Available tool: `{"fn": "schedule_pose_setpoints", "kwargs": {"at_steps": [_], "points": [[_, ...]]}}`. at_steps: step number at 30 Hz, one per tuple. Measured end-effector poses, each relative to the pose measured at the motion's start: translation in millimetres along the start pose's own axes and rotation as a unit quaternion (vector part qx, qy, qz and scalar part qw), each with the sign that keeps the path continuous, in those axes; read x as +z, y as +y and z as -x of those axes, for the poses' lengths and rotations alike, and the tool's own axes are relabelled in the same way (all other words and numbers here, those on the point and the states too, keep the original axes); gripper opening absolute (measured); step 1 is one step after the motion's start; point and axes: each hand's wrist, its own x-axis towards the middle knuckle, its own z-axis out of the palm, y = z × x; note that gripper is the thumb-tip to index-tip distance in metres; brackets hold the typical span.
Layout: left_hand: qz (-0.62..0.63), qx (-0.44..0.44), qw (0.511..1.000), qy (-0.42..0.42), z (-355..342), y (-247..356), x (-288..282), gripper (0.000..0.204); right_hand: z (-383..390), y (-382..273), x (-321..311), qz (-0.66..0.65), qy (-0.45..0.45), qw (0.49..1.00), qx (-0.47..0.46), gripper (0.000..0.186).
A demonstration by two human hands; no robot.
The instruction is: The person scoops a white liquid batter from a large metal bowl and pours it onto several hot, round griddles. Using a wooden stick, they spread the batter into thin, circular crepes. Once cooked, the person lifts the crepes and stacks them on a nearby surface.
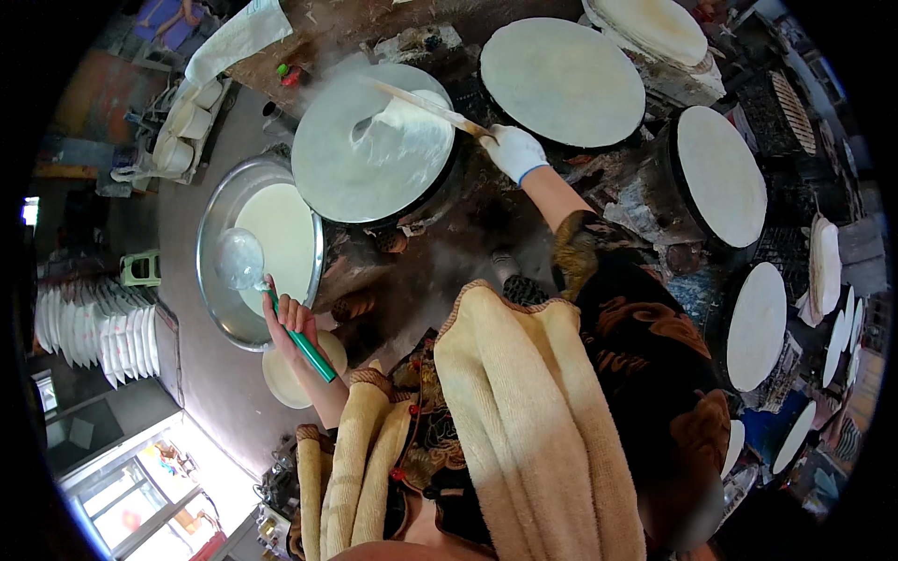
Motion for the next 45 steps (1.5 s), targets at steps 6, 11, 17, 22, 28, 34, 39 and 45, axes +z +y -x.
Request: {"fn": "schedule_pose_setpoints", "kwargs": {"at_steps": [6, 11, 17, 22, 28, 34, 39, 45], "points": [[-0.003, -0.002, 1.0, -0.001, 9.8, 2.6, 7.5, 0.036, 66.4, 22.6, 23.0, -0.016, 0.004, 0.999, -0.027, 0.038], [-0.011, -0.011, 1.0, -0.013, 3.8, 1.1, 1.2, 0.036, 9.8, 13.9, 14.6, 0.014, 0.034, 0.997, 0.063, 0.039], [-0.018, -0.017, 0.999, -0.033, 7.2, -1.4, 0.2, 0.034, 6.3, -75.8, 22.5, -0.141, 0.014, 0.99, 0.02, 0.055], [-0.038, -0.078, 0.996, 0.015, 6.8, -11.3, -5.1, 0.033, 25.3, -53.2, 84.5, -0.345, 0.068, 0.934, 0.059, 0.047], [-0.001, -0.174, 0.983, 0.06, -3.4, -36.2, -27.8, 0.026, 29.5, -115.7, 44.4, -0.539, -0.131, 0.811, 0.186, 0.041], [-0.06, -0.199, 0.974, 0.084, -10.1, -40.2, -11.6, 0.024, 42.4, -73.0, 54.0, -0.47, -0.065, 0.852, 0.222, 0.046], [-0.087, -0.215, 0.968, 0.094, -26.4, -52.2, -14.6, 0.021, 36.1, -107.4, 39.7, -0.458, -0.189, 0.85, 0.179, 0.047], [-0.17, -0.233, 0.951, 0.111, -76.4, -70.1, -4.4, 0.015, -37.6, -35.7, 41.7, -0.301, -0.063, 0.951, 0.039, 0.048]]}}
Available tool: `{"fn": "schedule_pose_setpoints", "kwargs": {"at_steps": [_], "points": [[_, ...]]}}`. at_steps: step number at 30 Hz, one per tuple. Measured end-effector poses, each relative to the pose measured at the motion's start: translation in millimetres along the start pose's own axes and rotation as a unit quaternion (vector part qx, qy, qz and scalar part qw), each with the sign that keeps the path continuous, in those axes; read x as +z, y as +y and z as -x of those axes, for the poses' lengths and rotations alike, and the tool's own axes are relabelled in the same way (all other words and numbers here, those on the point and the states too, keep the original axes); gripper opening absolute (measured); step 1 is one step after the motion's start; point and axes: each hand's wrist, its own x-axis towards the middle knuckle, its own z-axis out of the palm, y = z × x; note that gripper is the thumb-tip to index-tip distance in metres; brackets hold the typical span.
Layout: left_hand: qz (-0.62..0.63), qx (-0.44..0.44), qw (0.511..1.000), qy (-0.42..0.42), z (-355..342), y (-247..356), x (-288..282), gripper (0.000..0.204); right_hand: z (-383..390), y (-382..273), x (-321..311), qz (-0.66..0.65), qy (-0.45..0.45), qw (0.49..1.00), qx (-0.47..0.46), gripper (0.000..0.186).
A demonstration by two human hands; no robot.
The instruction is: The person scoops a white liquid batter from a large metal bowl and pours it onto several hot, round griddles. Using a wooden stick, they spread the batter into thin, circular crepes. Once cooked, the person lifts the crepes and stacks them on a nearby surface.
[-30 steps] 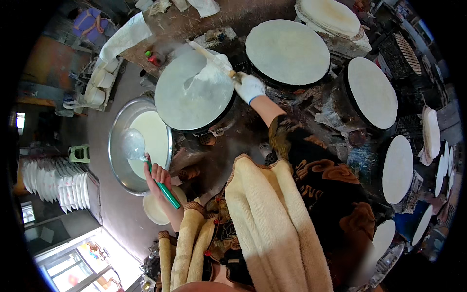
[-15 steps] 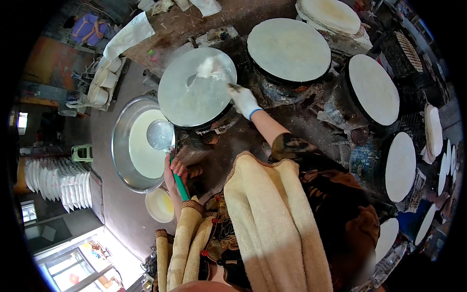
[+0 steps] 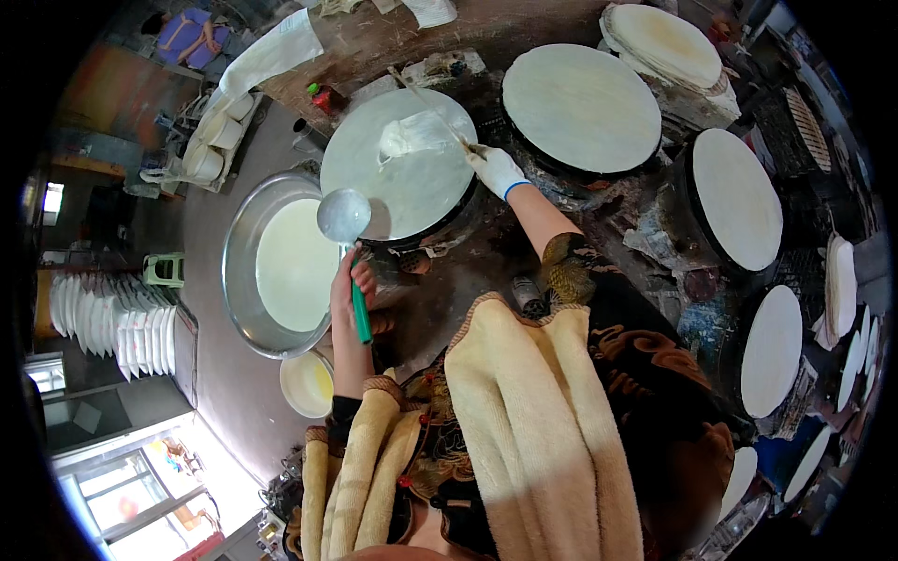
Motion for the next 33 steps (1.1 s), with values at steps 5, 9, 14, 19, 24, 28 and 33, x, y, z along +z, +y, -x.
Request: {"fn": "schedule_pose_setpoints", "kwargs": {"at_steps": [5, 9, 14, 19, 24, 28, 33], "points": [[-0.108, -0.017, 0.992, 0.07, -70.5, 26.9, -4.0, 0.021, 26.6, -2.7, 4.3, 0.115, -0.13, 0.982, -0.081, 0.048], [-0.142, 0.02, 0.987, 0.075, -102.6, 31.7, 6.4, 0.022, 61.9, -20.5, -22.8, -0.009, -0.168, 0.986, 0.01, 0.043], [-0.226, 0.116, 0.962, 0.1, -109.6, 11.3, 47.3, 0.016, 111.3, -5.1, 44.8, -0.155, 0.026, 0.979, 0.131, 0.042], [-0.232, 0.159, 0.952, 0.123, -120.8, -0.8, 61.3, 0.016, 106.2, -29.6, 88.4, -0.115, -0.082, 0.986, 0.094, 0.046], [-0.208, 0.161, 0.957, 0.124, -118.1, -0.9, 66.1, 0.017, 87.8, -34.6, 55.8, -0.126, -0.089, 0.982, 0.111, 0.042], [-0.124, 0.112, 0.978, 0.127, -122.4, -3.2, 64.7, 0.018, 110.1, -46.4, 80.4, -0.09, -0.113, 0.98, 0.135, 0.04], [0.262, -0.045, 0.946, -0.187, -89.8, 32.1, 35.1, 0.018, 113.0, -71.2, 44.1, -0.184, -0.15, 0.957, 0.169, 0.043]]}}
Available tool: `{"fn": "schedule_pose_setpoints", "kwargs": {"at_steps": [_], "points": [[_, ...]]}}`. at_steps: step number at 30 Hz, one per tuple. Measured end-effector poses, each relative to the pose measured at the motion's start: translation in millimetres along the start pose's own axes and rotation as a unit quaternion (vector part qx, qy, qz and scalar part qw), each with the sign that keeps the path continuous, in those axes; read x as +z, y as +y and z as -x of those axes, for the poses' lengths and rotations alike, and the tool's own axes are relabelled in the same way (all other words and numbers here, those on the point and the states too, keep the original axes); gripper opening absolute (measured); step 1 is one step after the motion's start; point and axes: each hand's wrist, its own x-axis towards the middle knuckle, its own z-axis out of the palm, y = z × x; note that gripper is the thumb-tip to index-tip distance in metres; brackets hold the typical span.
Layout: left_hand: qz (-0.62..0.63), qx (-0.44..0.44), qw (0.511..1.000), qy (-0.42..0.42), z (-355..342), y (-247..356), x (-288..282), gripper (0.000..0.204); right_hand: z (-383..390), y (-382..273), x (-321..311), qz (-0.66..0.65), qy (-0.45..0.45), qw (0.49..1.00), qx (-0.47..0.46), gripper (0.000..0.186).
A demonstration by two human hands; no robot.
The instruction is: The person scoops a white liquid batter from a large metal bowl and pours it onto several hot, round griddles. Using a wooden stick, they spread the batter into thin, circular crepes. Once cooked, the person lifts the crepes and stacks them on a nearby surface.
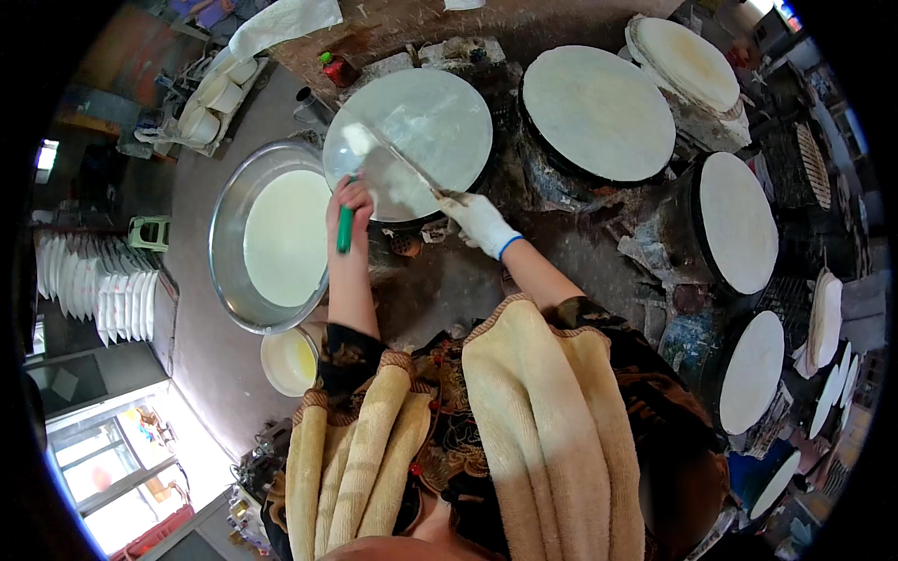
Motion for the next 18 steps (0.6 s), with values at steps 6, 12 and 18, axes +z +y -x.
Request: {"fn": "schedule_pose_setpoints", "kwargs": {"at_steps": [6, 12, 18], "points": [[-0.325, 0.276, 0.88, 0.212, 79.9, 87.1, -13.2, 0.017, -17.8, 37.1, -9.9, 0.246, 0.074, 0.943, -0.211, 0.048], [-0.785, 0.461, 0.149, 0.387, 137.5, 112.3, 6.6, 0.029, 14.2, 83.9, -3.4, 0.042, -0.074, 0.996, -0.006, 0.044], [-0.681, 0.627, 0.177, 0.336, 177.7, 120.4, 8.2, 0.041, 45.1, 14.5, -71.5, 0.002, 0.183, 0.983, -0.026, 0.041]]}}
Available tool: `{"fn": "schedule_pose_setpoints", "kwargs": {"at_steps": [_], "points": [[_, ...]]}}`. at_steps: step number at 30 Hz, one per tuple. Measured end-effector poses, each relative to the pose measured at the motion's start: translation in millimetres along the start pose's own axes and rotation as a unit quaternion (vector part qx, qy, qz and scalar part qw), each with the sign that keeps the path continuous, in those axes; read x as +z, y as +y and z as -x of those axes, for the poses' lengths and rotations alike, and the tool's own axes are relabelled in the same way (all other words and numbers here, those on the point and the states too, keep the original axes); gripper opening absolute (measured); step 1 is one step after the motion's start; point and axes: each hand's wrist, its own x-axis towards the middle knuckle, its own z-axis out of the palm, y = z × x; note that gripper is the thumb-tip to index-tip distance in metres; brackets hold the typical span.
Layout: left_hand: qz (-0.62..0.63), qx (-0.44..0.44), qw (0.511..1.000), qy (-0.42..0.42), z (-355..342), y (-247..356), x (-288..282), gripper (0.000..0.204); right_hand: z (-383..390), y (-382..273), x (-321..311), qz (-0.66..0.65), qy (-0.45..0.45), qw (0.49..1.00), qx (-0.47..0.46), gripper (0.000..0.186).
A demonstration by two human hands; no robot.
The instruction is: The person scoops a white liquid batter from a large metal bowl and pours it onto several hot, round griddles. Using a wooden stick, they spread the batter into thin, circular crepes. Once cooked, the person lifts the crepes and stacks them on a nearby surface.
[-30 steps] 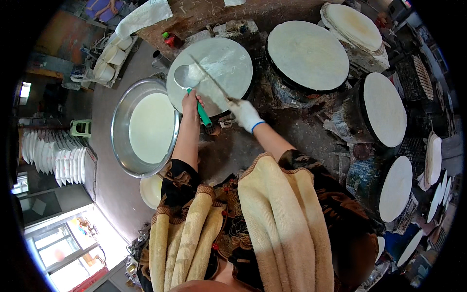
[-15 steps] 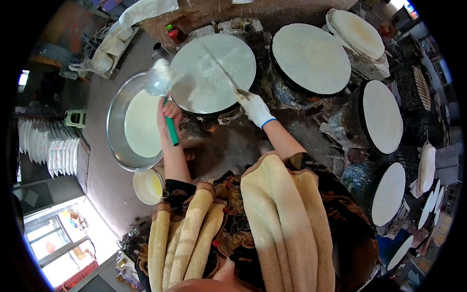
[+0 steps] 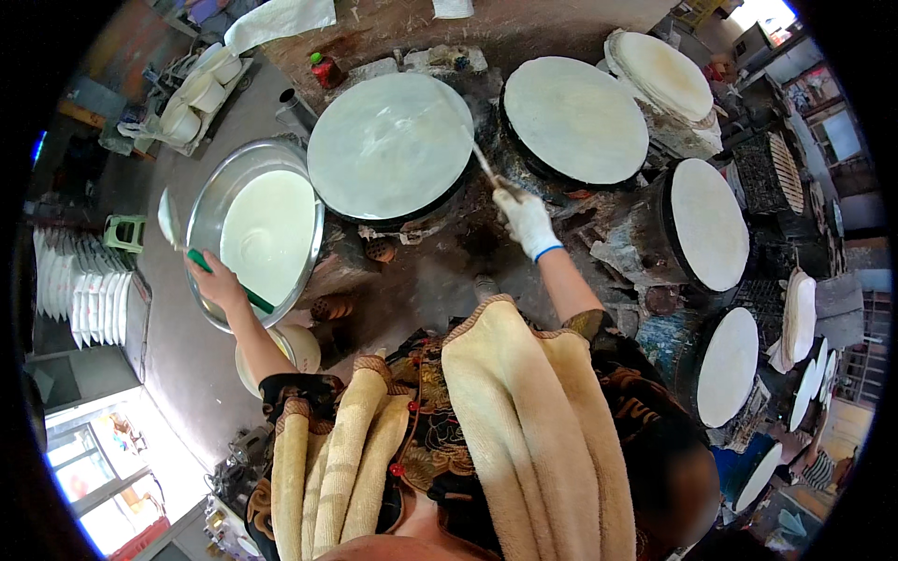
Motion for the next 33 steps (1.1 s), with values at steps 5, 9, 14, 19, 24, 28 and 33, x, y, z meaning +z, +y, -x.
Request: {"fn": "schedule_pose_setpoints", "kwargs": {"at_steps": [5, 9, 14, 19, 24, 28, 33], "points": [[0.337, -0.38, 0.858, -0.085, 37.8, 15.5, -18.7, 0.019, -36.5, 22.4, -29.4, 0.293, 0.1, 0.918, -0.246, 0.043], [0.403, -0.466, 0.778, -0.123, 68.8, 2.0, -27.9, 0.019, -23.0, 18.7, -13.4, 0.516, 0.046, 0.847, -0.12, 0.047], [0.484, -0.556, 0.649, -0.185, 95.3, -1.3, -35.5, 0.022, -10.9, 18.0, -27.0, 0.568, 0.108, 0.809, -0.103, 0.05], [0.589, -0.623, 0.456, -0.239, 136.0, 23.1, -40.3, 0.025, -0.5, 23.6, 10.2, 0.265, 0.09, 0.921, -0.272, 0.048], [0.598, -0.59, 0.431, -0.331, 164.6, 62.6, -55.9, 0.033, 64.6, -8.8, 139.8, 0.226, -0.209, 0.9, -0.308, 0.052], [0.489, -0.577, 0.563, -0.332, 169.4, 80.5, -87.6, 0.031, 96.7, -1.7, 200.4, 0.213, -0.451, 0.836, -0.229, 0.046], [0.57, -0.586, 0.535, -0.213, 184.4, 31.2, -143.1, 0.047, 8.6, 41.0, 252.8, -0.115, -0.37, 0.909, 0.151, 0.015]]}}
